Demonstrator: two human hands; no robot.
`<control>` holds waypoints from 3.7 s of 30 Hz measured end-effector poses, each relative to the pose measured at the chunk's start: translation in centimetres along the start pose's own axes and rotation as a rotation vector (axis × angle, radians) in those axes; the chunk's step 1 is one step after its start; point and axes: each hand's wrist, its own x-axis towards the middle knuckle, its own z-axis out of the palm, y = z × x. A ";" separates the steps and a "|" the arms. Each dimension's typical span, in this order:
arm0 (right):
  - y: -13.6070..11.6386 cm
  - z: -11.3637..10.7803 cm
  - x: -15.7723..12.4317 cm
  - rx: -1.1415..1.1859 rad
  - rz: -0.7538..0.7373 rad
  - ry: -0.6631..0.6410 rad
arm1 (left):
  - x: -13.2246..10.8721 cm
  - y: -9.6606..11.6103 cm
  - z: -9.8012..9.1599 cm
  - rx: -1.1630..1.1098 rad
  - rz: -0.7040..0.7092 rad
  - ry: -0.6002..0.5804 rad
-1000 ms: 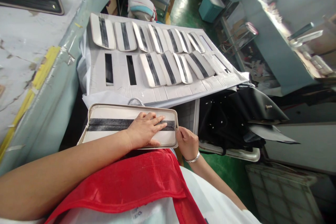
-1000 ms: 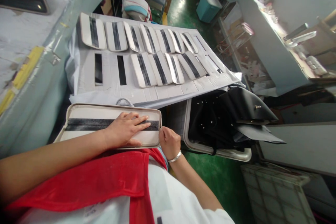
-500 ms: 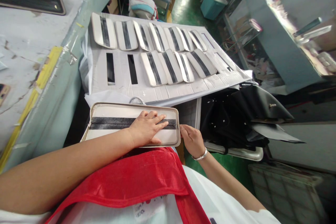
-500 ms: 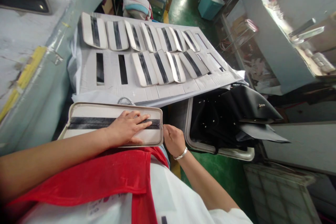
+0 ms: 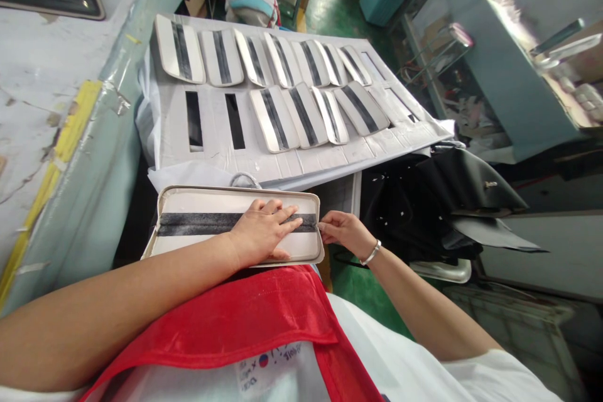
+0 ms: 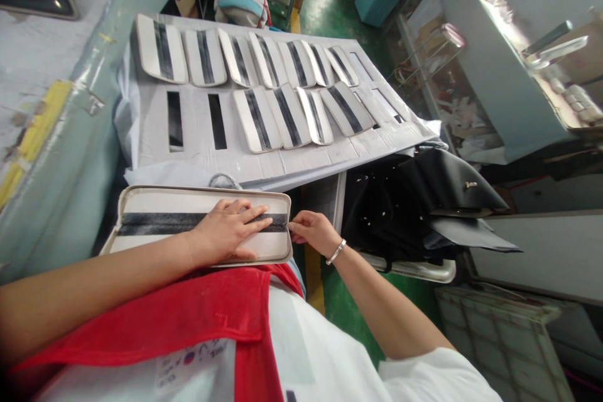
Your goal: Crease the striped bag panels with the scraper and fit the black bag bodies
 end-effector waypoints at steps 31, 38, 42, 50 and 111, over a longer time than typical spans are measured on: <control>-2.5 0.1 1.5 -0.327 0.314 -0.176 | -0.9 1.1 -1.1 -0.067 -0.063 0.074; -2.9 0.2 0.2 -0.232 0.275 -0.111 | -6.3 0.5 -3.2 -0.577 -0.209 0.433; -2.7 0.0 0.3 -0.213 0.251 -0.144 | -13.0 -5.1 -3.4 -0.828 -0.946 0.799; -1.8 -1.0 1.5 -0.153 0.388 -0.238 | -16.2 -10.4 -0.7 -1.421 -0.946 0.344; -8.5 7.2 7.6 -1.235 -1.507 0.007 | -3.3 -11.3 -2.4 -0.450 -0.149 0.089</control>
